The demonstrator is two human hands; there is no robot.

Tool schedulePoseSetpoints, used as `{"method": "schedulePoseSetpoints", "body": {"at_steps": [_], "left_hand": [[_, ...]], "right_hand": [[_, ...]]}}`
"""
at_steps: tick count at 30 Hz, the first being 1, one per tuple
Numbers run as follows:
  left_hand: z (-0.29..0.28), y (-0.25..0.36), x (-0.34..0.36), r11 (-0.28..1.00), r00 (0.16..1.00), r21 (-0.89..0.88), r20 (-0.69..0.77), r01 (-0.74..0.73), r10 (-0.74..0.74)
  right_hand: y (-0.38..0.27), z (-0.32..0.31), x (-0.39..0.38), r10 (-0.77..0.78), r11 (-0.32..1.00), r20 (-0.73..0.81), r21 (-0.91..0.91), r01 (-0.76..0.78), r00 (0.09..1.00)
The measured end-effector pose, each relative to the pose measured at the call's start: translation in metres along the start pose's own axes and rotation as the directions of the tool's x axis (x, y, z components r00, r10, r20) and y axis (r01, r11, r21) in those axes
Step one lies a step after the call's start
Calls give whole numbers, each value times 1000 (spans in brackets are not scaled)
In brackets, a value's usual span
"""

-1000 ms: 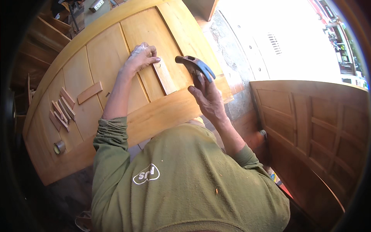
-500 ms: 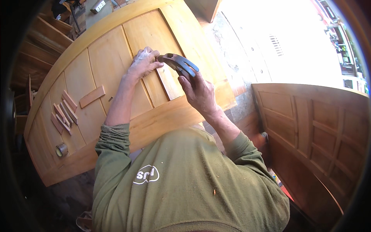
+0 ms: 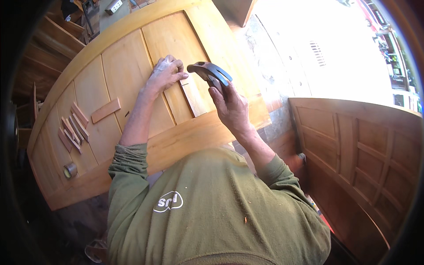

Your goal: The person places small wooden blocks onto a large wooden door and hammers nails into them to secure the blocks.

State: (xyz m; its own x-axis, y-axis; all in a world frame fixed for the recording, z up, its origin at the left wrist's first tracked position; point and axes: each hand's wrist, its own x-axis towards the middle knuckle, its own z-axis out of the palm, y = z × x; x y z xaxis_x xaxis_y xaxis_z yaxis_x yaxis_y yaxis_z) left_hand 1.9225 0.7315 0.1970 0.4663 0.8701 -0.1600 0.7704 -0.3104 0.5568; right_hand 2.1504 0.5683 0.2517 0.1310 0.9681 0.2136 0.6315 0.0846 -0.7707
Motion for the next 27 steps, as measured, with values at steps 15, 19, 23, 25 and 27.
{"method": "schedulePoseSetpoints", "body": {"at_steps": [15, 19, 23, 25, 27], "left_hand": [[50, 15, -70, 966, 838, 18, -493, -260, 234], [55, 12, -68, 971, 825, 53, -519, -232, 226], [54, 11, -64, 958, 804, 79, -528, -275, 274], [53, 12, -61, 955, 811, 70, -512, -288, 282], [50, 11, -60, 953, 819, 61, -497, -296, 286]], "right_hand": [[77, -6, -48, 382, 889, 0, 274, -367, 924], [83, -5, -49, 335, 891, -9, 329, -313, 942], [82, -6, -49, 326, 894, -31, 335, -297, 945], [84, -7, -48, 344, 885, -8, 336, -322, 939], [79, -11, -47, 350, 882, -3, 337, -329, 937]]}}
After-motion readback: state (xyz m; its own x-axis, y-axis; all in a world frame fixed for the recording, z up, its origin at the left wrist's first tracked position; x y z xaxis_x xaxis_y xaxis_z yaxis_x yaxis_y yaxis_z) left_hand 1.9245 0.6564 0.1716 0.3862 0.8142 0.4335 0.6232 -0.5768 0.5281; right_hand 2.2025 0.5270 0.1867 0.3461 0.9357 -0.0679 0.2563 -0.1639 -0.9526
